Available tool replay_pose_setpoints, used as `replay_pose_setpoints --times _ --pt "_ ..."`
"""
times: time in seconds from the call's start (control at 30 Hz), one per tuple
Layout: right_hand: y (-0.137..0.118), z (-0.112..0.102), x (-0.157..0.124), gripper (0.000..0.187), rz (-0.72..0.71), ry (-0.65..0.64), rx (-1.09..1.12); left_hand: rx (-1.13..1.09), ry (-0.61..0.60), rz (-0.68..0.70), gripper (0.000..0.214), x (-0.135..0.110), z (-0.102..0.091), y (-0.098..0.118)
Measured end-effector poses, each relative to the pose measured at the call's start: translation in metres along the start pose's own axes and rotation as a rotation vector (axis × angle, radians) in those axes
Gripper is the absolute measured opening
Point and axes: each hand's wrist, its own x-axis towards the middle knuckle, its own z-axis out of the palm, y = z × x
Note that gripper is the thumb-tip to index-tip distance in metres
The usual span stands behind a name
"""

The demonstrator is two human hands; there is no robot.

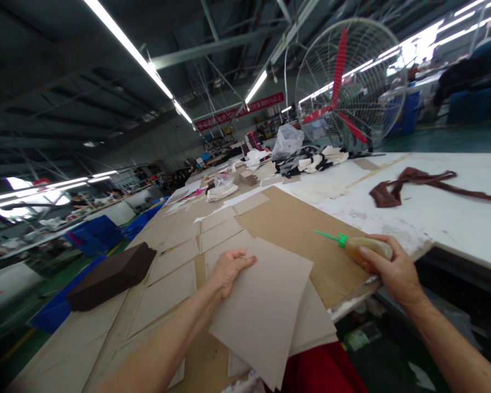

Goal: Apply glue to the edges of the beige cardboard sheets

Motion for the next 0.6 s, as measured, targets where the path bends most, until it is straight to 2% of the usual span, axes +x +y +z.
replay_pose_setpoints --times 0.13,0.27,0.43,0.6 --pt "0.001 0.000 0.000 0.045 -0.029 -0.003 0.000 0.148 0.027 -0.004 0.022 0.011 0.014 -0.025" --pt "0.004 0.000 0.002 0.044 -0.046 0.005 0.001 0.343 0.061 -0.029 0.025 0.017 0.015 -0.033" --pt "0.007 0.000 0.003 0.047 -0.047 0.001 0.002 0.481 0.069 -0.006 0.020 0.021 0.010 -0.026" --pt "0.006 0.000 0.003 0.047 -0.048 -0.009 0.015 0.372 0.017 0.048 0.023 0.019 0.001 -0.008"
